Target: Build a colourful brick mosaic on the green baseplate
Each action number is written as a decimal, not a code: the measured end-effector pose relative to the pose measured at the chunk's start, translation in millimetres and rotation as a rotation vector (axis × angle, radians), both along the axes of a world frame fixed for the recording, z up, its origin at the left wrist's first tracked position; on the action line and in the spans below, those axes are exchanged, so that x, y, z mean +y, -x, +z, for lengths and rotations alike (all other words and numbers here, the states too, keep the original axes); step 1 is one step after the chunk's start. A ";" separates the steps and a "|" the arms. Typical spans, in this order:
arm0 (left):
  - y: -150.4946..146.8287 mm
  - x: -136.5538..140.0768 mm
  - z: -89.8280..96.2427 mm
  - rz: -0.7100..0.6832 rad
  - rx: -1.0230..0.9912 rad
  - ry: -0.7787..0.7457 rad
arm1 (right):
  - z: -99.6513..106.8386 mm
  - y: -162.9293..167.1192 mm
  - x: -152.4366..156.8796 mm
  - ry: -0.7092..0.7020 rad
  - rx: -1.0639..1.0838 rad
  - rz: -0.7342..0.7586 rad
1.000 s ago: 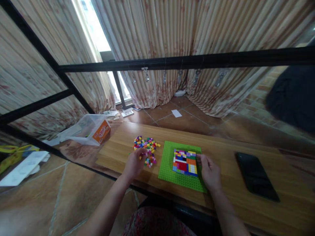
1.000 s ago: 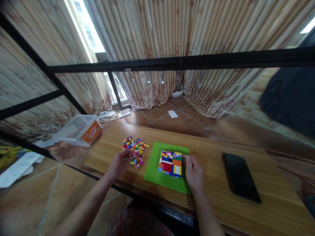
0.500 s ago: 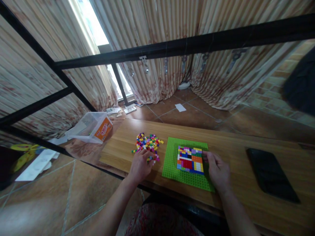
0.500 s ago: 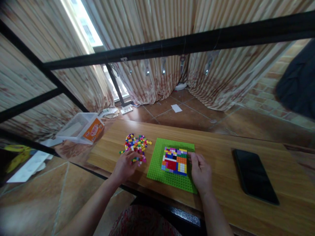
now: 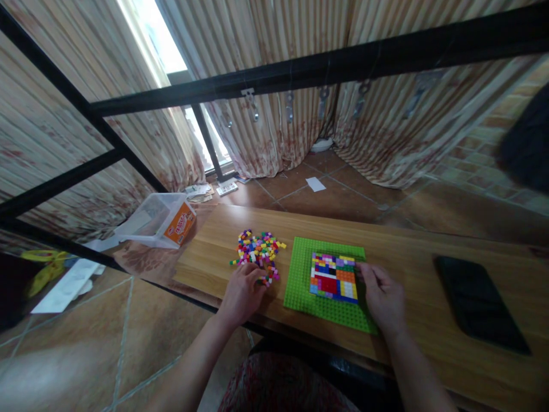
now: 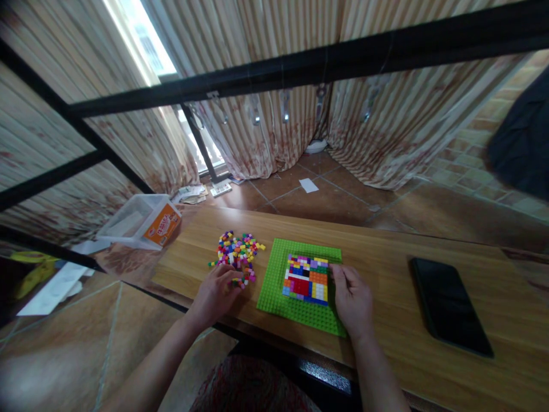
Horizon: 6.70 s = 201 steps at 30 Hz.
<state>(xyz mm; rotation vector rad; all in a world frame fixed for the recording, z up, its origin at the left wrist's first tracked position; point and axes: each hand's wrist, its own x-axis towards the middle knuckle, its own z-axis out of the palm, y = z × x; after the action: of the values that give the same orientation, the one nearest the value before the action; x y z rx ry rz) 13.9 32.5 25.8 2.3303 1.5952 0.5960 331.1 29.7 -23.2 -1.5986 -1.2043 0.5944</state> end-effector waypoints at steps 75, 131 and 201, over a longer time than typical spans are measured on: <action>-154.3 95.9 5.7 -0.173 -0.365 0.553 | 16.1 8.2 2.7 -0.087 0.026 0.040; 4.2 -22.1 -14.6 0.173 -0.460 0.063 | 26.2 173.0 -11.5 -0.022 -0.624 0.275; 5.1 -16.4 -37.6 0.120 -0.162 -0.234 | 32.0 29.1 -6.4 0.000 -0.181 -0.116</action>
<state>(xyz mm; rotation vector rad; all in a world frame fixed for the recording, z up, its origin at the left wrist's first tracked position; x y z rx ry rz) 8.8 16.2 -11.8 2.2847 1.6768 1.0224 302.0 23.3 8.7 -1.7387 -1.2329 0.3820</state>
